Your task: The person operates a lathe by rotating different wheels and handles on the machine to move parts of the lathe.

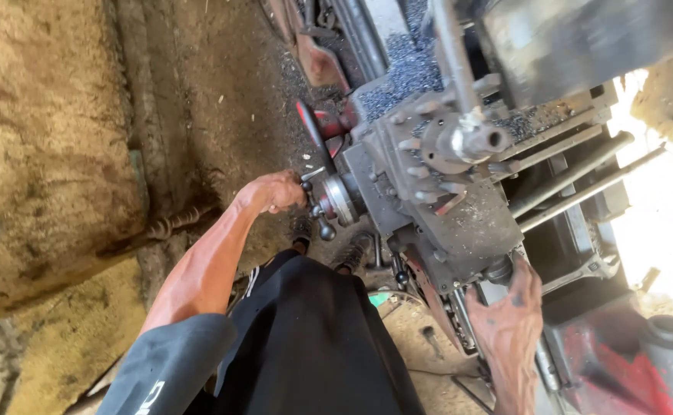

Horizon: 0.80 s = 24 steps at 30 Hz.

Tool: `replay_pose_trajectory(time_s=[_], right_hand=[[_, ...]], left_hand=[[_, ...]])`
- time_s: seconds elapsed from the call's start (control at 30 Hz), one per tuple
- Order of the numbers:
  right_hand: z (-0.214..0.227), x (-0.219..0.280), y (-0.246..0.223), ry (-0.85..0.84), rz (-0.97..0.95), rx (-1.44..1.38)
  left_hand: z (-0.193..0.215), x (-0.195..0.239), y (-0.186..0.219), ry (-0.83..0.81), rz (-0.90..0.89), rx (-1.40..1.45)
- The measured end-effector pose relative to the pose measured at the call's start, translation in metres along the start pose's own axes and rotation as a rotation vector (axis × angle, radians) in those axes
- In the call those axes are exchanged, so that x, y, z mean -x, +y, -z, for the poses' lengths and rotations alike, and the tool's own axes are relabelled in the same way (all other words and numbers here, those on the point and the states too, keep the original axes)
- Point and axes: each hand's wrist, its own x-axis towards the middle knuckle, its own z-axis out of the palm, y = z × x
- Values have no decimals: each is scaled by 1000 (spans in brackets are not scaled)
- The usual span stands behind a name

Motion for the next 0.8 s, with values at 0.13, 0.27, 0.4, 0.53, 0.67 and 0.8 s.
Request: replay_pose_trajectory(time_s=[0.13, 0.27, 0.4, 0.53, 0.67, 0.8], right_hand=[[-7, -17, -21, 17, -108, -3], [-31, -34, -3, 82, -277, -437], [-51, -43, -1, 228, -298, -137], [-63, -51, 24, 215, -383, -223], [-50, -43, 20, 174, -19, -19], [-52, -41, 31, 182, 67, 40]], left_hand=[[8, 64, 29, -8, -82, -227], [9, 80, 37, 70, -105, -86], [-11, -10, -1, 76, -510, -870], [-18, 12, 10, 119, -330, -337], [-23, 4, 0, 289, -320, -195], [-47, -5, -12, 580, -540, -374]])
